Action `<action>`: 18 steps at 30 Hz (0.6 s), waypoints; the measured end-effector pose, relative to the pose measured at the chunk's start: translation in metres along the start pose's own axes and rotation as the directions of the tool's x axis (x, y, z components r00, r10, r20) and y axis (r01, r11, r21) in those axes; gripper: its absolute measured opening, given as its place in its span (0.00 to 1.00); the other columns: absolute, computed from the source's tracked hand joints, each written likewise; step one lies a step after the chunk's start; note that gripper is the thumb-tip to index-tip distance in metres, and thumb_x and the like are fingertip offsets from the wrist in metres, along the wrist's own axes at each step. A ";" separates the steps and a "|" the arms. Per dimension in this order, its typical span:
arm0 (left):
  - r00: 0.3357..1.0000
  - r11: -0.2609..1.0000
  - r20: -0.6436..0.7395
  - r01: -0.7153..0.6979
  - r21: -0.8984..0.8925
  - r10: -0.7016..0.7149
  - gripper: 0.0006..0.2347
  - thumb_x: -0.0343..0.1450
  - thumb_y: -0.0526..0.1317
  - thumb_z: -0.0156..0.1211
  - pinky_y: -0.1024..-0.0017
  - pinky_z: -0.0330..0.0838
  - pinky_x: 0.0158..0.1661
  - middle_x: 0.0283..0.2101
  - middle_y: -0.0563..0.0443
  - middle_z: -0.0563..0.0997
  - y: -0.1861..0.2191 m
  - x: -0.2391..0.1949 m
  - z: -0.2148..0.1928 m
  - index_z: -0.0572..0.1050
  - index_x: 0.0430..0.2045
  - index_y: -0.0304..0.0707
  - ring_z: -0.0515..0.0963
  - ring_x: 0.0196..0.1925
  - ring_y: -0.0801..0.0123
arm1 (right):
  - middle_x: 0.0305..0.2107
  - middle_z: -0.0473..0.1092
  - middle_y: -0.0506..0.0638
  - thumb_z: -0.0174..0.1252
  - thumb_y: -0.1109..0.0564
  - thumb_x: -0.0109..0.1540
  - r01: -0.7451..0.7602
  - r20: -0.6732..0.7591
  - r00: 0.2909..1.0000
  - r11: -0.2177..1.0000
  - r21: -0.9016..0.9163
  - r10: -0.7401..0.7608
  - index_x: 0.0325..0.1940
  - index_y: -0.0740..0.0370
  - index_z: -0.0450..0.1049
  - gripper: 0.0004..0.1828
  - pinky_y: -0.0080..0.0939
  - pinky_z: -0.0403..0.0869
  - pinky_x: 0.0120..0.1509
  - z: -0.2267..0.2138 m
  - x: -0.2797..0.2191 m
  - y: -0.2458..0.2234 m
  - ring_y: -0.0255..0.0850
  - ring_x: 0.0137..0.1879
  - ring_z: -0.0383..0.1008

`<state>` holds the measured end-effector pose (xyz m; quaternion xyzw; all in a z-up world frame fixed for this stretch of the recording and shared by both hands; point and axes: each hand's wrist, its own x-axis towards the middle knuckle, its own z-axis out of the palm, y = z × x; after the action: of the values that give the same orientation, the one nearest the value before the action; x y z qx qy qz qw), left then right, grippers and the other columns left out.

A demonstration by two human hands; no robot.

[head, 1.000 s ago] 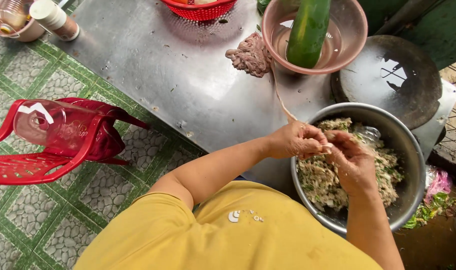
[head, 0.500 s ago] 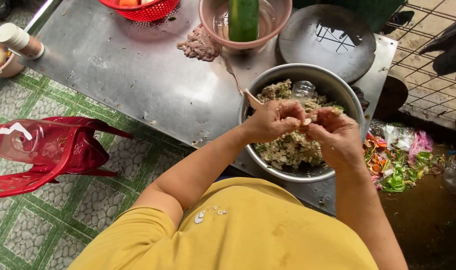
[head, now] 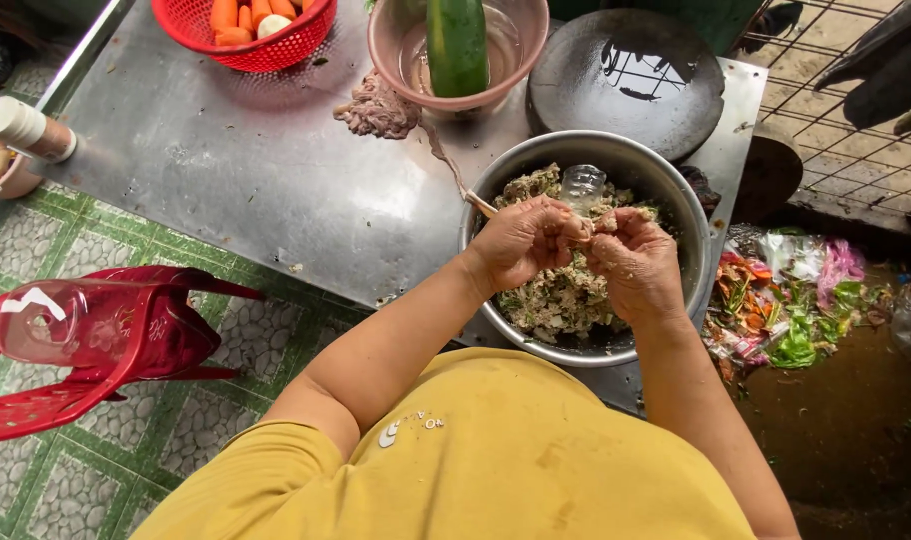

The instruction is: Mixing minced meat and vegetables in a bowl by hand and kemudian washing hands in a basin.

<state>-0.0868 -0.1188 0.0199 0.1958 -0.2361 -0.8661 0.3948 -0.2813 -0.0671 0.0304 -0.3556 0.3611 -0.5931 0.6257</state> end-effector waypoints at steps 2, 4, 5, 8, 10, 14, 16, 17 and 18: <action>1.000 0.999 -0.016 0.006 0.039 -0.006 0.04 0.75 0.32 0.56 0.71 0.77 0.34 0.35 0.47 0.81 0.008 0.000 -0.002 0.71 0.41 0.35 0.79 0.32 0.70 | 0.36 0.74 0.50 0.63 0.68 0.60 -0.012 -0.025 1.000 1.000 -0.010 0.011 0.44 0.62 0.73 0.11 0.34 0.74 0.37 0.001 0.007 0.005 0.36 0.37 0.75; 0.999 0.997 -0.030 0.014 0.071 -0.012 0.04 0.75 0.32 0.57 0.72 0.77 0.35 0.35 0.48 0.81 0.012 0.001 -0.006 0.71 0.41 0.36 0.78 0.32 0.71 | 0.35 0.74 0.50 0.63 0.67 0.60 -0.027 -0.053 0.998 0.999 -0.025 0.026 0.44 0.62 0.72 0.11 0.34 0.72 0.36 0.000 0.011 -0.002 0.36 0.36 0.75; 0.998 0.987 -0.035 -0.041 0.158 0.047 0.06 0.74 0.32 0.59 0.74 0.76 0.36 0.36 0.50 0.80 0.016 0.004 -0.009 0.72 0.42 0.35 0.78 0.33 0.73 | 0.35 0.74 0.51 0.64 0.66 0.61 -0.019 -0.095 0.996 0.990 -0.137 0.006 0.42 0.62 0.71 0.09 0.35 0.74 0.36 0.001 0.014 -0.011 0.36 0.37 0.76; 0.984 0.935 -0.033 -0.155 0.318 0.175 0.08 0.72 0.31 0.62 0.76 0.74 0.37 0.37 0.52 0.78 0.027 0.007 -0.023 0.72 0.43 0.35 0.76 0.35 0.75 | 0.36 0.74 0.51 0.64 0.65 0.64 0.041 -0.173 0.978 0.925 -0.378 -0.114 0.42 0.62 0.69 0.08 0.35 0.77 0.38 -0.028 0.038 -0.023 0.34 0.39 0.76; 0.969 0.896 -0.030 -0.214 0.389 0.245 0.09 0.72 0.30 0.64 0.76 0.74 0.38 0.38 0.54 0.76 0.033 0.005 -0.032 0.72 0.43 0.35 0.75 0.36 0.77 | 0.37 0.74 0.50 0.63 0.64 0.66 0.083 -0.196 0.958 0.860 -0.504 -0.207 0.44 0.63 0.69 0.08 0.34 0.77 0.38 -0.047 0.058 -0.025 0.33 0.38 0.74; 0.909 0.612 0.047 -0.317 0.725 0.414 0.11 0.70 0.29 0.62 0.76 0.76 0.46 0.38 0.55 0.75 0.044 -0.001 -0.029 0.71 0.45 0.35 0.77 0.40 0.78 | 0.33 0.73 0.51 0.51 0.46 0.72 -0.368 -0.501 0.865 0.731 -0.574 0.042 0.52 0.57 0.73 0.14 0.32 0.70 0.29 -0.053 0.099 -0.020 0.33 0.32 0.69; 0.896 0.493 0.075 -0.310 0.813 0.439 0.11 0.70 0.29 0.61 0.76 0.78 0.48 0.38 0.56 0.75 0.050 -0.006 -0.023 0.70 0.45 0.35 0.78 0.41 0.78 | 0.33 0.71 0.52 0.47 0.41 0.73 -0.476 -0.541 0.826 0.706 -0.523 0.156 0.57 0.53 0.75 0.19 0.34 0.67 0.27 -0.034 0.114 -0.013 0.35 0.31 0.65; 0.901 0.464 0.079 -0.292 0.836 0.426 0.11 0.70 0.29 0.60 0.76 0.78 0.50 0.38 0.55 0.76 0.051 -0.007 -0.021 0.71 0.45 0.35 0.79 0.42 0.78 | 0.38 0.70 0.51 0.44 0.40 0.71 -0.561 -0.598 0.781 0.623 -0.545 0.180 0.58 0.51 0.75 0.21 0.35 0.73 0.31 -0.018 0.120 -0.013 0.36 0.35 0.69; 0.907 0.434 0.081 -0.274 0.858 0.413 0.10 0.70 0.29 0.59 0.75 0.78 0.51 0.39 0.55 0.78 0.053 -0.007 -0.018 0.71 0.44 0.35 0.80 0.42 0.78 | 0.42 0.70 0.51 0.42 0.38 0.70 -0.639 -0.655 0.730 0.532 -0.555 0.195 0.59 0.49 0.75 0.24 0.37 0.78 0.36 -0.003 0.125 -0.014 0.38 0.39 0.74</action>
<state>-0.0420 -0.1486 0.0356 0.3723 -0.6370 -0.5206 0.4298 -0.2866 -0.1925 0.0377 -0.3053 0.8033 -0.2835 0.4255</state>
